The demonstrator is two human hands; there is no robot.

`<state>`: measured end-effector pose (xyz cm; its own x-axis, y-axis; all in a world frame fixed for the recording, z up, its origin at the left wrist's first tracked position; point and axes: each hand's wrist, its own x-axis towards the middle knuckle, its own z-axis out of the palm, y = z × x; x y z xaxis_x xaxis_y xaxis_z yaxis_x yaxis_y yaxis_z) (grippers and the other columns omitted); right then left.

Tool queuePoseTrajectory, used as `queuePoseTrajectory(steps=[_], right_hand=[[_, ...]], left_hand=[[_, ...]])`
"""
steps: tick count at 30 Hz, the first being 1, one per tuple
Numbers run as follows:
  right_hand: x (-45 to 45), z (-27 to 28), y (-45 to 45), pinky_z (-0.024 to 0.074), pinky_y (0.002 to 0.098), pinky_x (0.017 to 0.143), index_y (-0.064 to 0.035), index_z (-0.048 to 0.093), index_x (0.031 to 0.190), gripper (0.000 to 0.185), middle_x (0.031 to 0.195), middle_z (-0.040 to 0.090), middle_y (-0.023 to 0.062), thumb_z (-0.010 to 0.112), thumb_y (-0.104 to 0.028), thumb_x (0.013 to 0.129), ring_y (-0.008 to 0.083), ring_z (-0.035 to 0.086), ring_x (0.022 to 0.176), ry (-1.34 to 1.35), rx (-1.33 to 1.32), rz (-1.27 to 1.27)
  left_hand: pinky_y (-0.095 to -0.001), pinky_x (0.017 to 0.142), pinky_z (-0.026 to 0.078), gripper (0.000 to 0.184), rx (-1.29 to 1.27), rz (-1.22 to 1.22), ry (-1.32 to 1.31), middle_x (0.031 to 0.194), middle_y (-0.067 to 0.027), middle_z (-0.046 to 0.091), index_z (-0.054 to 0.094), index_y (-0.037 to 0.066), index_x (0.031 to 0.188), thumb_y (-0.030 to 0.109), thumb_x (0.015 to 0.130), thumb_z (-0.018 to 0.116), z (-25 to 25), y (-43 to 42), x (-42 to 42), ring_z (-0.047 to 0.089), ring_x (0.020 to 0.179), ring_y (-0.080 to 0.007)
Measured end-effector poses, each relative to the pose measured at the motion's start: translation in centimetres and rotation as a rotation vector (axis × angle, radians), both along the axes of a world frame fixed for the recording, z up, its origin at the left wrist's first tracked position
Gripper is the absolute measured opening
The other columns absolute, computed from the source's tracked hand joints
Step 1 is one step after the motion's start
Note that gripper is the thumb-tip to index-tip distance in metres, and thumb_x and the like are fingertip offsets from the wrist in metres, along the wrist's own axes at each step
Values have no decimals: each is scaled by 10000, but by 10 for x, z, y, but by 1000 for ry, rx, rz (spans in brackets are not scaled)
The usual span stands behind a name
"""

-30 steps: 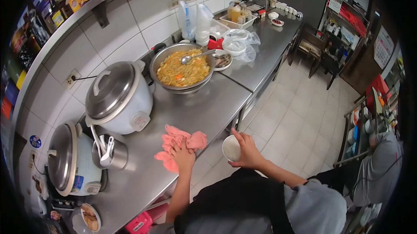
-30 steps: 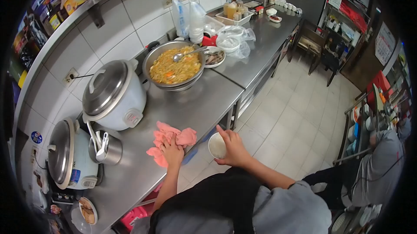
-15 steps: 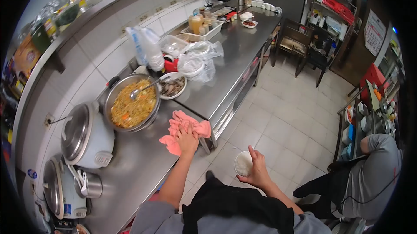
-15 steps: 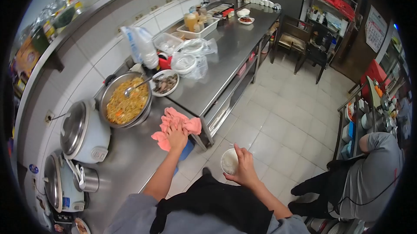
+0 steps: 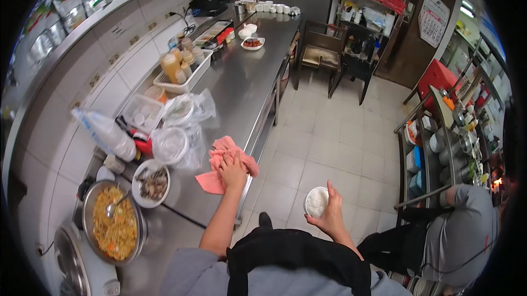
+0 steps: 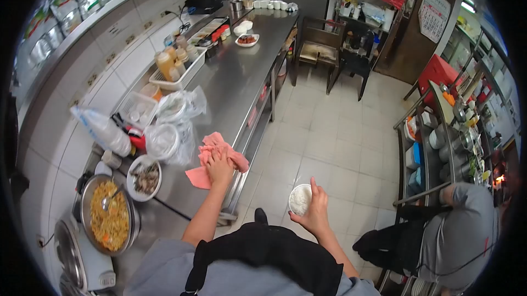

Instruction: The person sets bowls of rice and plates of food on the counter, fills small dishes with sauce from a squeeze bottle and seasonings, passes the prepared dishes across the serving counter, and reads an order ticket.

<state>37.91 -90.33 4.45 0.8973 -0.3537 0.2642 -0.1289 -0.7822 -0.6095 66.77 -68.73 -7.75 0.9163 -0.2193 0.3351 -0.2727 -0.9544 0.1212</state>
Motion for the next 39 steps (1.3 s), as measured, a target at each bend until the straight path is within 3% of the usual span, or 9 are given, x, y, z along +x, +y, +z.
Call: queuePoseTrajectory(steps=[10,13,21,29,34,39], right_hand=[[156,-13,-115,333,493,1079,-30,176,1545,1241,1334,418,227,861,-262,537,404,391,1248,-26,42,-173],[211,-21,-158,343,495,1079,-50,183,1542,1259,1364,410,234,875,-223,505,414,384,1259,-5,45,-178],[419,4,-294,328,513,1084,-82,146,1560,1257,1360,410,249,861,-219,536,425,385,1255,70,0,166],[607,26,-367,346,517,1048,-76,140,1560,1253,1307,430,273,873,-271,563,434,405,1203,-31,-64,528],[694,6,-369,354,513,1043,-64,162,1544,1250,1305,442,269,889,-251,544,432,414,1204,-74,-18,721],[763,4,-378,358,511,1045,-107,182,1545,1237,1295,436,264,892,-239,541,441,422,1191,-16,-12,735]], left_hand=[[-494,983,399,447,56,-144,39,1422,-158,476,562,232,1338,332,902,558,1,-123,187,469,1231,-353],[-473,976,407,446,39,-128,-37,1389,-134,493,559,235,1332,323,895,573,-3,-145,235,479,1213,-326],[-483,951,415,400,-94,137,-137,1380,-93,488,586,263,1288,330,895,583,3,-182,311,492,1154,-319],[-491,881,410,400,-1,499,-35,1409,-96,477,591,296,1292,346,896,571,9,-232,333,488,1088,-332],[-509,910,405,424,-49,494,-32,1429,-112,468,589,286,1300,349,881,582,11,-283,381,485,1103,-350],[-527,929,408,442,-96,387,-17,1433,-131,470,580,274,1315,336,877,584,11,-349,464,487,1125,-368]])
